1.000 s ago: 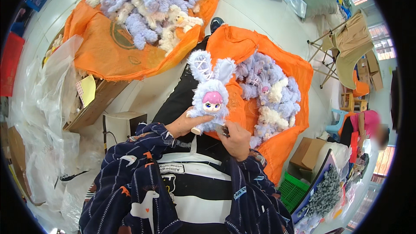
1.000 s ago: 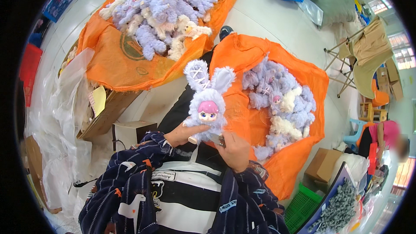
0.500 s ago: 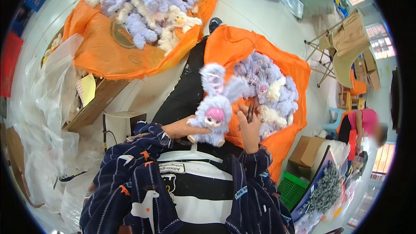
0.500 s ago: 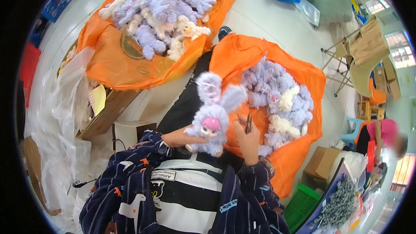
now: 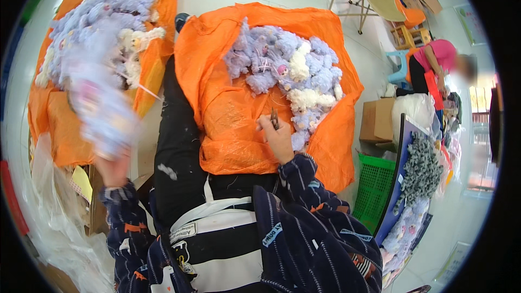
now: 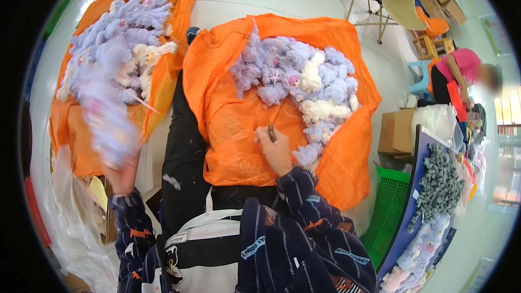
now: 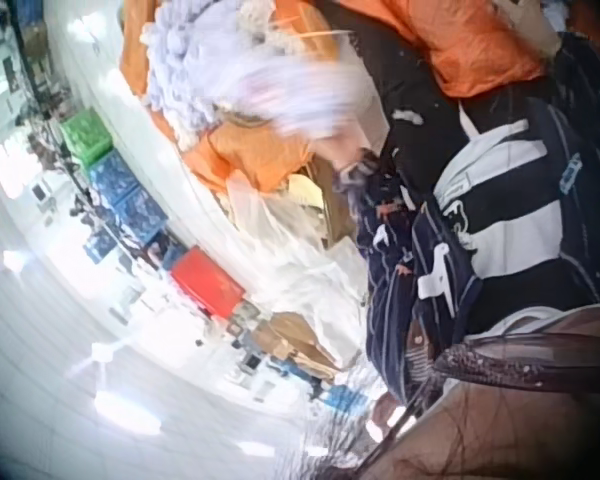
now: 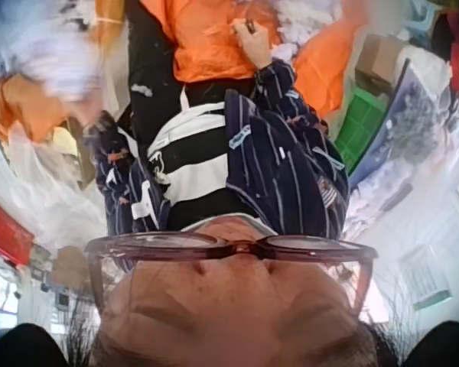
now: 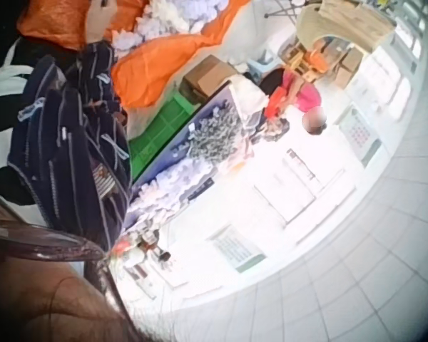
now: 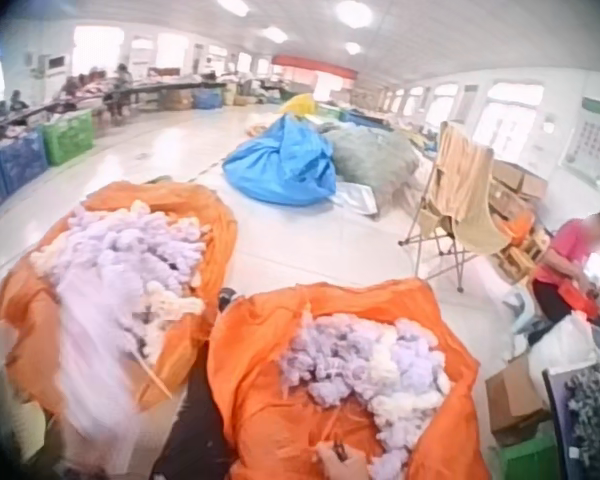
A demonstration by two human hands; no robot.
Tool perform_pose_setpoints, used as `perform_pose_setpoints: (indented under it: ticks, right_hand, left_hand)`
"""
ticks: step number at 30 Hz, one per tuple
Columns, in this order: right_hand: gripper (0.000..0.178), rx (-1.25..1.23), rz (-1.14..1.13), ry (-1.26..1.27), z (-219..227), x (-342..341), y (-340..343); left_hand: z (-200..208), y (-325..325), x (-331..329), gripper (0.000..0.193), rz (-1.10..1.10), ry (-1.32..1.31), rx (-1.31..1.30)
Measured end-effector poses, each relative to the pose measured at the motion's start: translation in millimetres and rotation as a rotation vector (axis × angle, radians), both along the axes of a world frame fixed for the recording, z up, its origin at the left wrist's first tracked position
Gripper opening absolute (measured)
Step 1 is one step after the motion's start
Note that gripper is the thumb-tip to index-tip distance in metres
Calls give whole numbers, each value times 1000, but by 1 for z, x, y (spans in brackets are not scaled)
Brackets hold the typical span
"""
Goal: The person repeatedly picks up small stuffed bunny toys from an orange sack, uses scissors to trim loose threads or fur around the face and ears, and returns the toys to the sack. The process is repeated for multiple units in a continuous loop.
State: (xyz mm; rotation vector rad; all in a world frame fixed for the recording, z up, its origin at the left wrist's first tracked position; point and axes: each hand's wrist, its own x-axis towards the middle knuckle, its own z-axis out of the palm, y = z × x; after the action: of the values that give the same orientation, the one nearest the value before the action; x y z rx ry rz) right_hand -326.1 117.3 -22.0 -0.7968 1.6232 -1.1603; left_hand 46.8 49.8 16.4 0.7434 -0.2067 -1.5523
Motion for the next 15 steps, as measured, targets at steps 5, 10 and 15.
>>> perform_pose_setpoints:
  ticks: [5, 10, 15]
  right_hand:
    - [37, 257, -2, 371, -102, -81, 31]
    - [42, 644, -129, 308, -200, -118, 105]
    - [38, 543, -303, 32, -189, -103, 82]
  left_hand:
    - [-4, -65, 17, 43, -110, 87, -353]
    - [-38, -107, -99, 43, -507, -1245, -336]
    - [-98, -158, -206, 75, -639, -1913, -521]
